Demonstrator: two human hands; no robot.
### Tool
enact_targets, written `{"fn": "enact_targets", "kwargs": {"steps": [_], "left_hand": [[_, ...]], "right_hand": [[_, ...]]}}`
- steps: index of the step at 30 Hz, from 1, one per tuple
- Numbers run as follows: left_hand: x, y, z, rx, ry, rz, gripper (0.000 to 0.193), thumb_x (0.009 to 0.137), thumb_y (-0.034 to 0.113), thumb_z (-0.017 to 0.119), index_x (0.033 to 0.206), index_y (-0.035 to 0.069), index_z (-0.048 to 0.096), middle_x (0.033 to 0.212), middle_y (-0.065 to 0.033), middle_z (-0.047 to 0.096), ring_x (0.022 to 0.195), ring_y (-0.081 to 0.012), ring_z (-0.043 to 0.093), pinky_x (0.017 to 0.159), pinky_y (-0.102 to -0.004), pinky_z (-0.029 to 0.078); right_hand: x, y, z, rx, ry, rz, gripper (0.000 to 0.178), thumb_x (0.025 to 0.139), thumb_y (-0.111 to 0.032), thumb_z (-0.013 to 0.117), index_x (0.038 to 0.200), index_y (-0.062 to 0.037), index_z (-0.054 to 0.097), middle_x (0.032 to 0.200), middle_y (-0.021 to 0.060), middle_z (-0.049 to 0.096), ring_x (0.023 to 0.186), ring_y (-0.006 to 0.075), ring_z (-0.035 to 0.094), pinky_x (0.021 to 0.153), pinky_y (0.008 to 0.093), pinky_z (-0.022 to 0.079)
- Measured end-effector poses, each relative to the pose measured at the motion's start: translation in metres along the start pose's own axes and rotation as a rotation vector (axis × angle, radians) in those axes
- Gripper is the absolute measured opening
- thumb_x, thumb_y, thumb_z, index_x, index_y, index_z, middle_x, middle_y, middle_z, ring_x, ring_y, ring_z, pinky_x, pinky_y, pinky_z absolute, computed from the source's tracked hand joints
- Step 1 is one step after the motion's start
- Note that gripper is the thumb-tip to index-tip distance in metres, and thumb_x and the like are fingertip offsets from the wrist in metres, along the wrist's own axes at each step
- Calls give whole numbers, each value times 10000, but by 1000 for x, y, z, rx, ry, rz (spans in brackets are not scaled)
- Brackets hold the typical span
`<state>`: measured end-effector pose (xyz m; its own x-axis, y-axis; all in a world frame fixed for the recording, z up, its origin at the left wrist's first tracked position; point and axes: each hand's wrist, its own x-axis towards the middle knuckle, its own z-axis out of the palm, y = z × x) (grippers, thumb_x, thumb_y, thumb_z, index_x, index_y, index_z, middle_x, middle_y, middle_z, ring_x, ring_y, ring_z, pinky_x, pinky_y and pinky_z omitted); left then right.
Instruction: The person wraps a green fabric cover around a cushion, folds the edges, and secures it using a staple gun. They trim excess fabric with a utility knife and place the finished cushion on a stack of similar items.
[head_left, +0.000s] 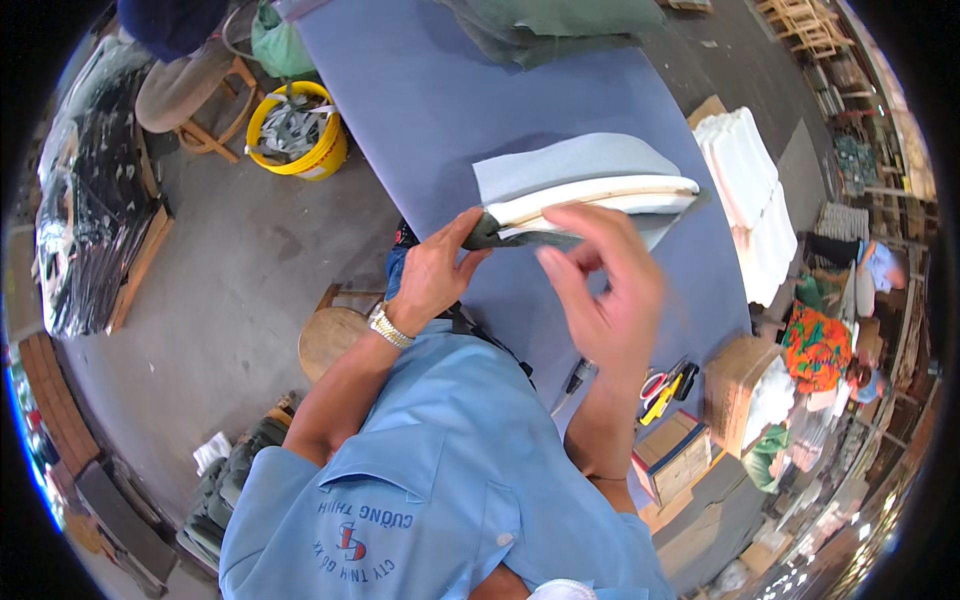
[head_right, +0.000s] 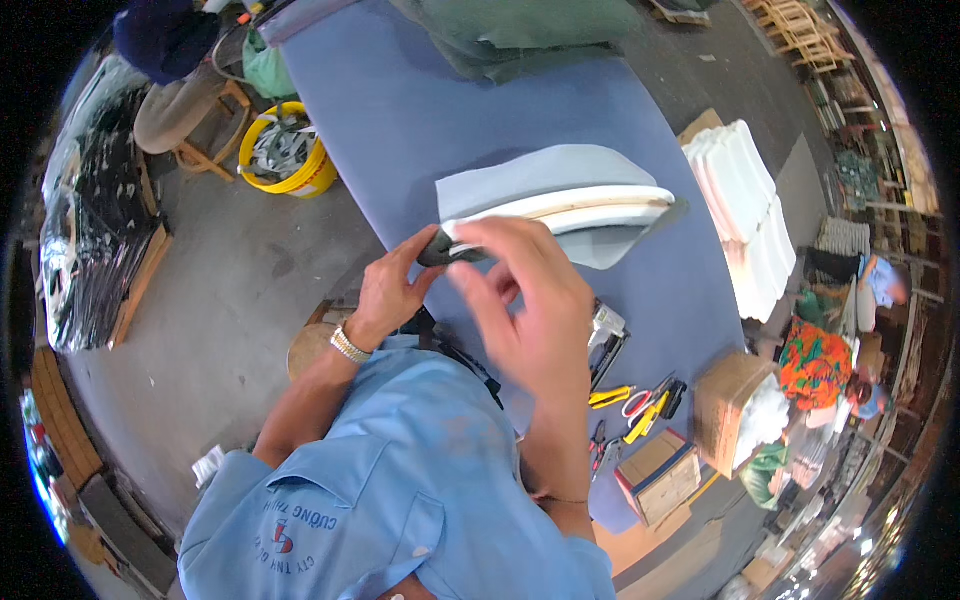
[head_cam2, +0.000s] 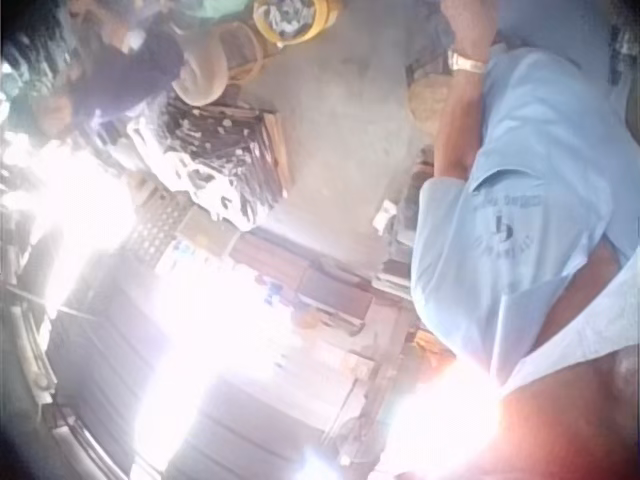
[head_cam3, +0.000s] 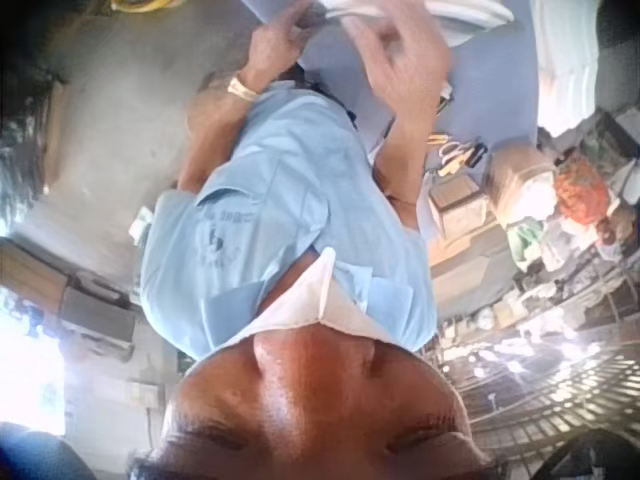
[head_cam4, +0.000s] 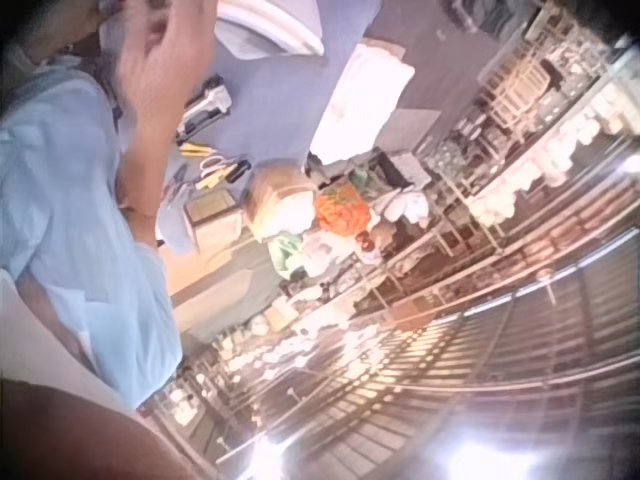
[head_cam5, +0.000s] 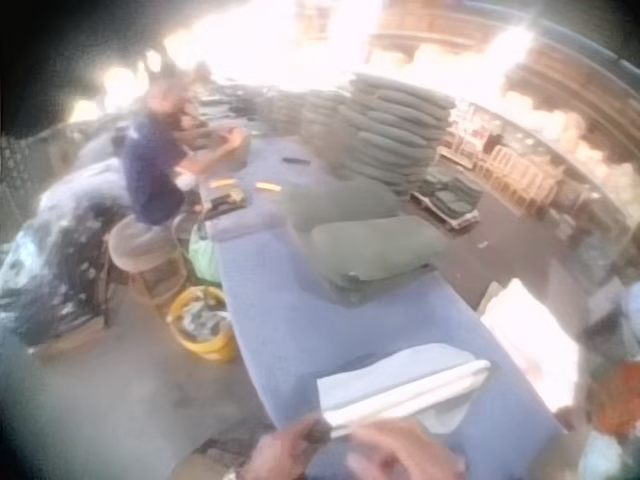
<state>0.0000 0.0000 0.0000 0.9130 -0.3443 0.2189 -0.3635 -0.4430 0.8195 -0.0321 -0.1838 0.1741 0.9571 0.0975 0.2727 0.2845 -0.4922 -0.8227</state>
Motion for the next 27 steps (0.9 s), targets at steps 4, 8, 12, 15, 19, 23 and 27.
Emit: {"fn": "enact_targets", "kwargs": {"steps": [4,8,12,15,19,23,27], "left_hand": [[6,-6,-16,38,14,0,546,907,167,772,1403,51,577,1325,-207,680,1092,-401,704,870,-437,606],[3,-7,-4,25,58,-5,558,901,148,766,1413,48,566,1331,-207,676,1098,-397,702,876,-442,604],[6,-7,-7,8,27,-22,556,890,95,750,1413,55,567,1356,-192,668,1140,-381,692,910,-434,598],[2,-7,-4,5,52,-30,550,877,61,745,1402,66,580,1375,-162,667,1183,-364,681,938,-421,592],[-2,-4,-3,17,38,-5,548,854,65,762,1374,73,585,1411,-143,646,1232,-347,661,918,-409,603],[-11,1,3,33,15,16,616,806,39,777,1389,86,586,1429,-105,647,1168,-324,697,914,-388,606],[-19,-1,5,60,36,59,595,802,47,787,1368,86,611,1438,-88,644,1154,-308,705,892,-382,611]], "right_hand": [[1,49,48,-323,-14,234,263,860,-117,807,1106,-85,718,1055,72,691,727,215,662,660,354,531],[-20,77,67,-368,29,126,165,830,-37,813,969,-51,726,932,63,666,724,234,668,665,341,531],[-37,101,87,-294,139,45,126,824,-26,809,902,-45,712,919,71,664,815,279,680,696,369,542],[-40,108,99,-191,218,45,110,852,-53,804,899,-33,707,927,82,674,804,270,689,687,370,543],[-43,98,97,113,263,319,192,932,-170,781,867,-7,704,839,106,682,666,232,666,625,354,525],[-42,88,86,-6,173,638,368,990,-293,731,780,5,681,705,100,657,561,186,593,548,348,471],[-40,90,87,-192,133,614,394,1018,-287,703,746,-3,671,645,37,627,556,101,521,519,286,391]]}}
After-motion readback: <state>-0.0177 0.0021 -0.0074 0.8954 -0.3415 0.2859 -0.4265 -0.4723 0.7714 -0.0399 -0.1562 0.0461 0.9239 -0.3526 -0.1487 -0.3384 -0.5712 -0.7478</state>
